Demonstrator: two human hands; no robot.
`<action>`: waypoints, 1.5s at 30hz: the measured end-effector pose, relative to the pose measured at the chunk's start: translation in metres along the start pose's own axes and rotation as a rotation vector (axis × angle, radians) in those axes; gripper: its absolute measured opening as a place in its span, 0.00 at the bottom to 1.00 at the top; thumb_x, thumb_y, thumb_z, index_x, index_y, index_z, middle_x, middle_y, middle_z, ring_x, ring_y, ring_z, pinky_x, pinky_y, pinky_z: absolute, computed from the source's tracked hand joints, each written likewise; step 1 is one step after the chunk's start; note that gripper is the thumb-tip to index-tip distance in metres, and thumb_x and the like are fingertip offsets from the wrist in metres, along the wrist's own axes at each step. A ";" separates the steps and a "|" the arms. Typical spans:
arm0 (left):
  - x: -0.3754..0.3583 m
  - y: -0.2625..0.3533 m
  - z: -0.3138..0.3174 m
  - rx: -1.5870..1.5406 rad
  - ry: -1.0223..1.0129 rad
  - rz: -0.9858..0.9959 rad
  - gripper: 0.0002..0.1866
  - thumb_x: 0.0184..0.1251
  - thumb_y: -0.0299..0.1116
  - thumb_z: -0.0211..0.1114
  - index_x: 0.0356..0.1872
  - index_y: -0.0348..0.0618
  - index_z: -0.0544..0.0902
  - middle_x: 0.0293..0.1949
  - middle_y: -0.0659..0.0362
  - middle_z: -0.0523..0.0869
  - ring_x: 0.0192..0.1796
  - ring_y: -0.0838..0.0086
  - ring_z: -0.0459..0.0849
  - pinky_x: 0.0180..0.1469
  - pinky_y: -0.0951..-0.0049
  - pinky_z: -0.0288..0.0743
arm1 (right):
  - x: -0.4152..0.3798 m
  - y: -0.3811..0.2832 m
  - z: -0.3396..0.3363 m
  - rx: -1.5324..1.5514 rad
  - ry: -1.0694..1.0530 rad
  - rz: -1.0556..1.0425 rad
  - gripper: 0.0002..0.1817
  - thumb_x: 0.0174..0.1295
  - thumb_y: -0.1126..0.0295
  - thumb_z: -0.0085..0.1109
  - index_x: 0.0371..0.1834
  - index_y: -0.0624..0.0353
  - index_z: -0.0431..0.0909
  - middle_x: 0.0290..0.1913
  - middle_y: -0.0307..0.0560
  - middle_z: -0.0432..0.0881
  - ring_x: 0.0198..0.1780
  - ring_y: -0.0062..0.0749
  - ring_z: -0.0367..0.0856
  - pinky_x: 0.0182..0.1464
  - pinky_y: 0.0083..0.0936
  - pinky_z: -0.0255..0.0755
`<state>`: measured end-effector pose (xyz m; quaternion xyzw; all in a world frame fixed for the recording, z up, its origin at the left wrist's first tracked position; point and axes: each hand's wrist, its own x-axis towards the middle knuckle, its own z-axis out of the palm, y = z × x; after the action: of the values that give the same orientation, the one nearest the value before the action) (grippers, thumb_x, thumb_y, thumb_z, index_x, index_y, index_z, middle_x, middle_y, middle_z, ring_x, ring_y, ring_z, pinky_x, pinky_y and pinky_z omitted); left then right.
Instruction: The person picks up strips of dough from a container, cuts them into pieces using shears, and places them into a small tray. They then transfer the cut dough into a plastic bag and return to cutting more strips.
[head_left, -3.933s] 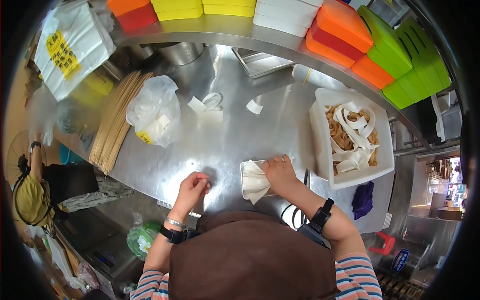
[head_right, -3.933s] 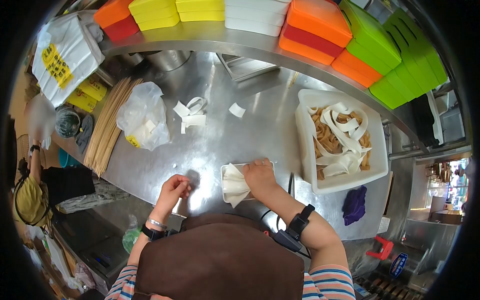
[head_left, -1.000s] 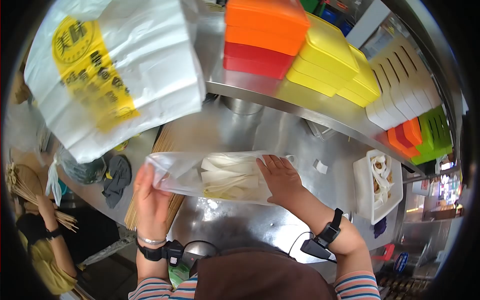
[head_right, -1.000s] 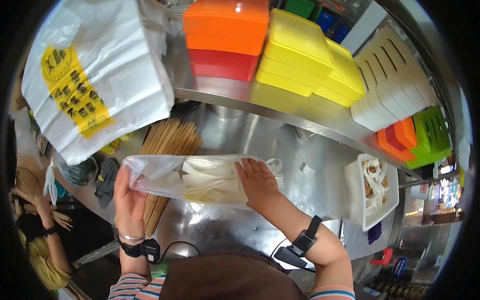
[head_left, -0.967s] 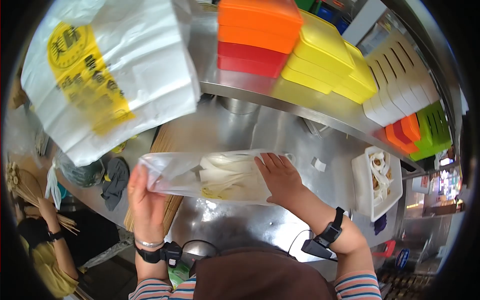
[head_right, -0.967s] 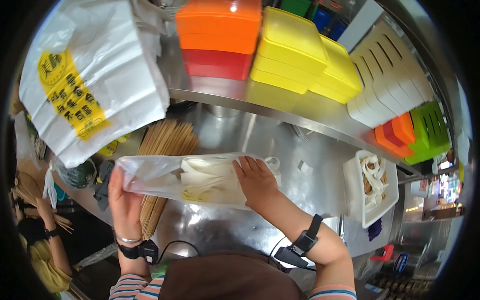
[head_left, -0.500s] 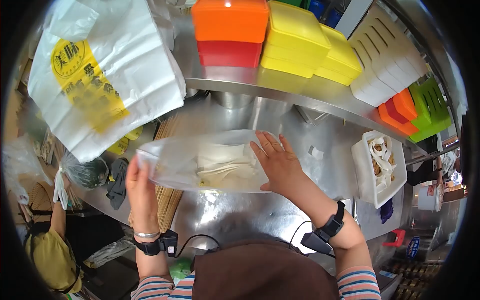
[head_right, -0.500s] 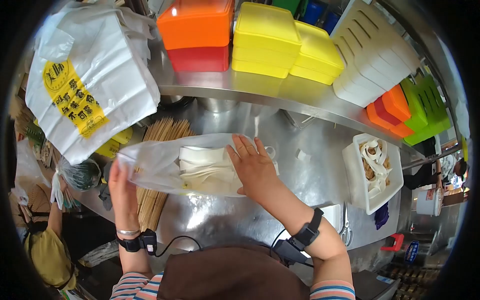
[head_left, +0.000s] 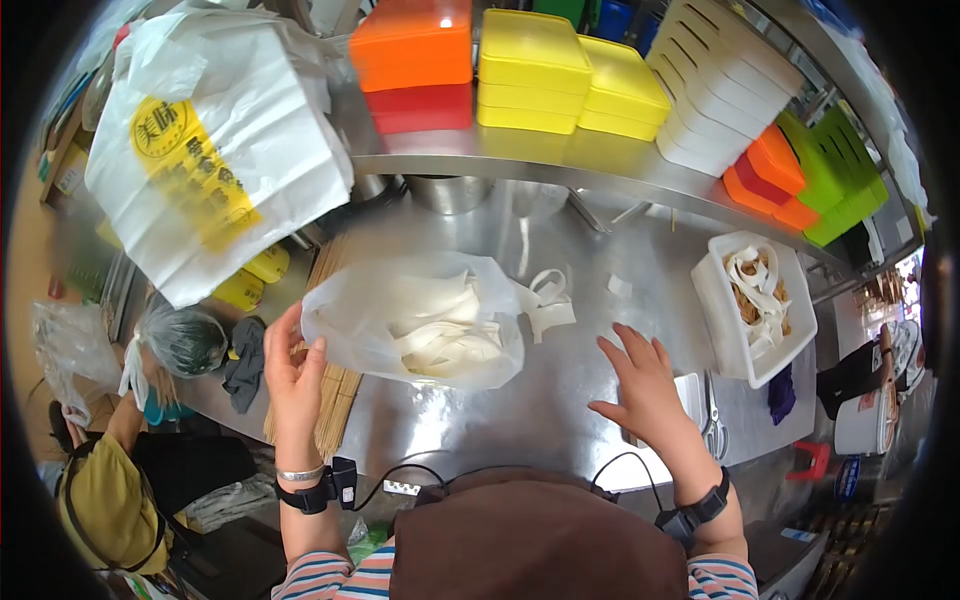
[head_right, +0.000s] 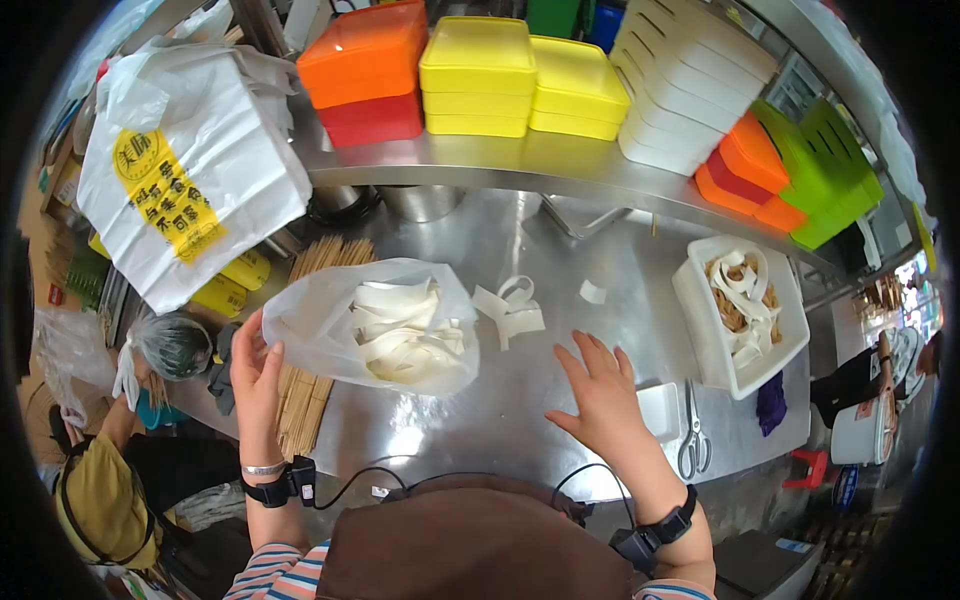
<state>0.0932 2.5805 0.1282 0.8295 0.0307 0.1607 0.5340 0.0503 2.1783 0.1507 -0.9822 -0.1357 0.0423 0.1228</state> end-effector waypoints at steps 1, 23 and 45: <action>-0.002 0.007 0.002 0.144 0.042 0.049 0.24 0.61 0.26 0.62 0.60 0.40 0.71 0.53 0.59 0.73 0.49 0.73 0.74 0.50 0.76 0.71 | -0.015 0.006 0.001 0.020 -0.004 0.053 0.42 0.39 0.63 0.75 0.62 0.56 0.68 0.66 0.58 0.64 0.67 0.51 0.62 0.67 0.52 0.54; -0.095 0.143 0.221 -0.018 -0.748 0.372 0.11 0.58 0.19 0.62 0.42 0.37 0.80 0.33 0.56 0.81 0.33 0.73 0.80 0.35 0.76 0.74 | -0.230 0.158 0.025 0.337 0.202 0.676 0.16 0.53 0.64 0.65 0.45 0.54 0.80 0.39 0.44 0.83 0.38 0.37 0.83 0.40 0.31 0.76; -0.153 0.046 0.414 0.431 -0.976 0.389 0.16 0.50 0.23 0.60 0.43 0.41 0.80 0.40 0.49 0.81 0.46 0.54 0.79 0.50 0.61 0.74 | -0.067 0.489 0.027 -0.108 0.542 0.618 0.08 0.52 0.74 0.53 0.31 0.60 0.81 0.39 0.54 0.82 0.45 0.45 0.81 0.47 0.39 0.75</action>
<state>0.0667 2.1646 -0.0229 0.8883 -0.3410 -0.1556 0.2655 0.1084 1.7093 0.0044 -0.9573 0.2008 -0.1904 0.0838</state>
